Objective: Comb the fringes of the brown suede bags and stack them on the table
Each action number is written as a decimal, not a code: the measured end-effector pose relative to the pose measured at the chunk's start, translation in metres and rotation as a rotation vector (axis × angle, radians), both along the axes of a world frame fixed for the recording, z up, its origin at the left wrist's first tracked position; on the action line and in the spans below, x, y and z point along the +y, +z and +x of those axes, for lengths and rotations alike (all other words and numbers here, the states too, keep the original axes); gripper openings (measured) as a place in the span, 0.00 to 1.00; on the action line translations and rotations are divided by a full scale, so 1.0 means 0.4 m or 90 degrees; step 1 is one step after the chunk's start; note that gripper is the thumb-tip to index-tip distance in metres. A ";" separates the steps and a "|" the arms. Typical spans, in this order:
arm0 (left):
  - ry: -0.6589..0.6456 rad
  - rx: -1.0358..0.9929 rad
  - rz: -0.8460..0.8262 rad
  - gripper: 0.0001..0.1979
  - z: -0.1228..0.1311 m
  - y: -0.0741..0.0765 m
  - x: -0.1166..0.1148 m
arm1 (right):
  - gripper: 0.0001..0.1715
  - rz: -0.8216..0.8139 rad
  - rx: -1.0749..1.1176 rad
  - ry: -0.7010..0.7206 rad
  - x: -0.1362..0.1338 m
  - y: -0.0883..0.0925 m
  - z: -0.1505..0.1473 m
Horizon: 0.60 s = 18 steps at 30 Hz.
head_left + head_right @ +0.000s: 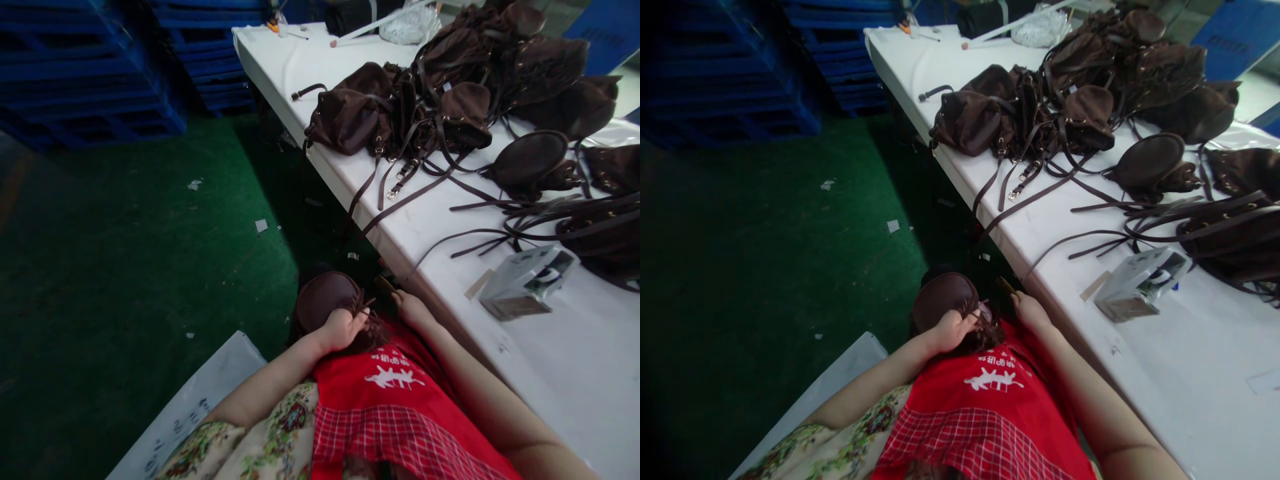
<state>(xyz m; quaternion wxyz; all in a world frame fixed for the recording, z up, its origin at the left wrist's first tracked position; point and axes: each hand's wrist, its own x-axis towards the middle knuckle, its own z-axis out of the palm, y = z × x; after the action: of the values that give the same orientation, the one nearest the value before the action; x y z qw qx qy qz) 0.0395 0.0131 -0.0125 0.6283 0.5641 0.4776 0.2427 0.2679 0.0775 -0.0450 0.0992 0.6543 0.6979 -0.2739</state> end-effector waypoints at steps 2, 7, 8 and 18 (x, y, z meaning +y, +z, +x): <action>0.038 -0.100 -0.063 0.26 -0.004 -0.013 0.015 | 0.24 0.006 0.057 -0.010 -0.012 0.009 -0.006; 0.048 -0.252 -0.150 0.21 -0.002 -0.020 0.040 | 0.24 0.107 0.225 -0.017 -0.047 0.127 -0.050; 0.046 -0.246 -0.152 0.19 0.000 -0.019 0.040 | 0.24 0.112 0.229 0.017 -0.054 0.155 -0.060; 0.002 -0.074 -0.031 0.17 -0.006 -0.019 0.022 | 0.11 0.095 -0.045 0.311 -0.098 0.162 -0.131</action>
<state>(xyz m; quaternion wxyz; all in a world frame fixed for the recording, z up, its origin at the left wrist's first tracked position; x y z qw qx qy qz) 0.0369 0.0220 -0.0199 0.6682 0.5328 0.4468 0.2646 0.2154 0.0383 0.0199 0.1383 0.4808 0.8496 -0.1668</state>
